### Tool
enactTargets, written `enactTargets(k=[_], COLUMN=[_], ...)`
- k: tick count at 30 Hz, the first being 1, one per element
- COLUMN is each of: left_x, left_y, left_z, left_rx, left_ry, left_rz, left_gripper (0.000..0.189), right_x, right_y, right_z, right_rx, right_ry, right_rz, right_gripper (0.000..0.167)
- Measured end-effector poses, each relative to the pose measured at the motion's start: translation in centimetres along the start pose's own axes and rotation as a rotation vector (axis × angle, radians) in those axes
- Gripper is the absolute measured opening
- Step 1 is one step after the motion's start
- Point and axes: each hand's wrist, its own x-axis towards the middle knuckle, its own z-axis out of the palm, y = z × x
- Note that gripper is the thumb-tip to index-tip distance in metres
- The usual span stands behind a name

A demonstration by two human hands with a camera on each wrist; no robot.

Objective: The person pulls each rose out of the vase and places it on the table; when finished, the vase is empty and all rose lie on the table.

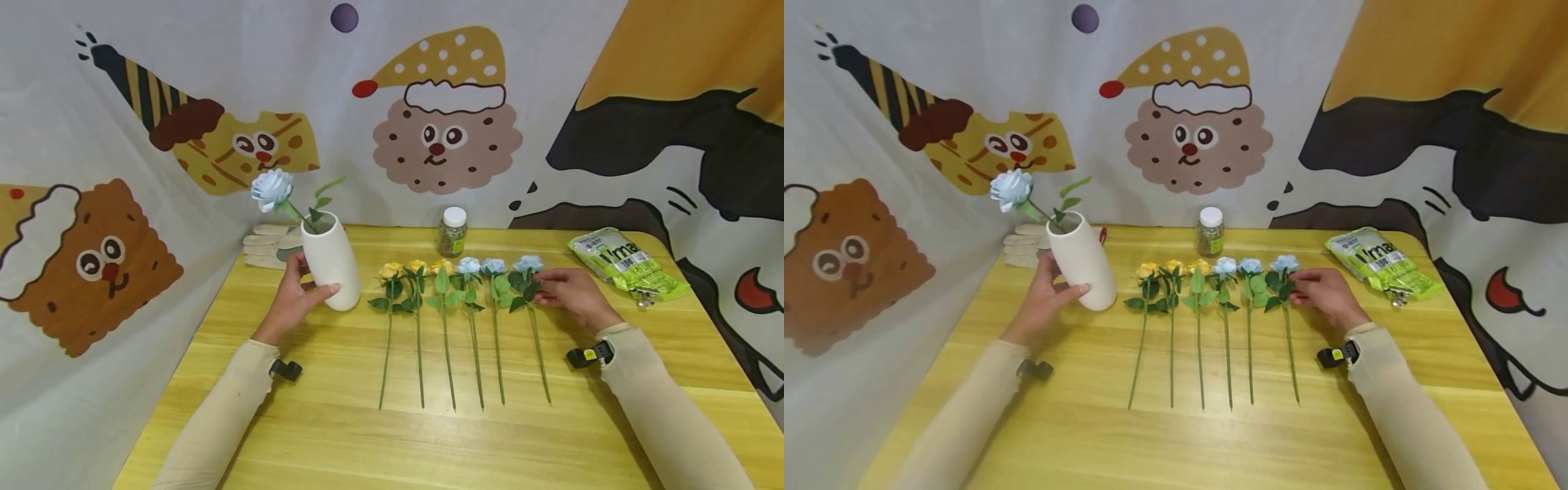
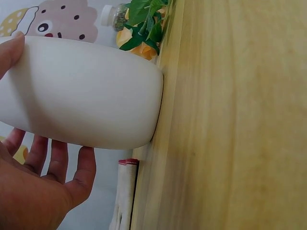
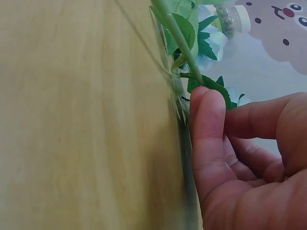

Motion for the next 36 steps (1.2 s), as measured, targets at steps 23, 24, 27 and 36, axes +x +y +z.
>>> enactTargets(k=[23,24,27,36], left_x=[0.0,0.0,-0.1,-0.1], left_y=[0.3,0.3,0.2,0.4], left_z=[0.1,0.0,0.0,0.0], left_rx=[-0.023,-0.023,-0.021,-0.023], left_ry=[0.003,0.003,0.004,0.005], left_rz=[0.000,0.000,-0.001,-0.005], left_gripper=[0.079,0.079,0.079,0.080], right_x=[-1.1,-1.2,-1.7,-2.6], right_y=[-1.3,-1.4,-1.9,-4.0], right_z=[0.5,0.4,0.2,0.4], right_rx=[-0.113,-0.140,-0.200,-0.166], right_ry=[0.051,0.073,0.125,0.141], right_rz=[-0.047,-0.054,-0.079,-0.135], right_gripper=[0.053,0.053,0.053,0.056])
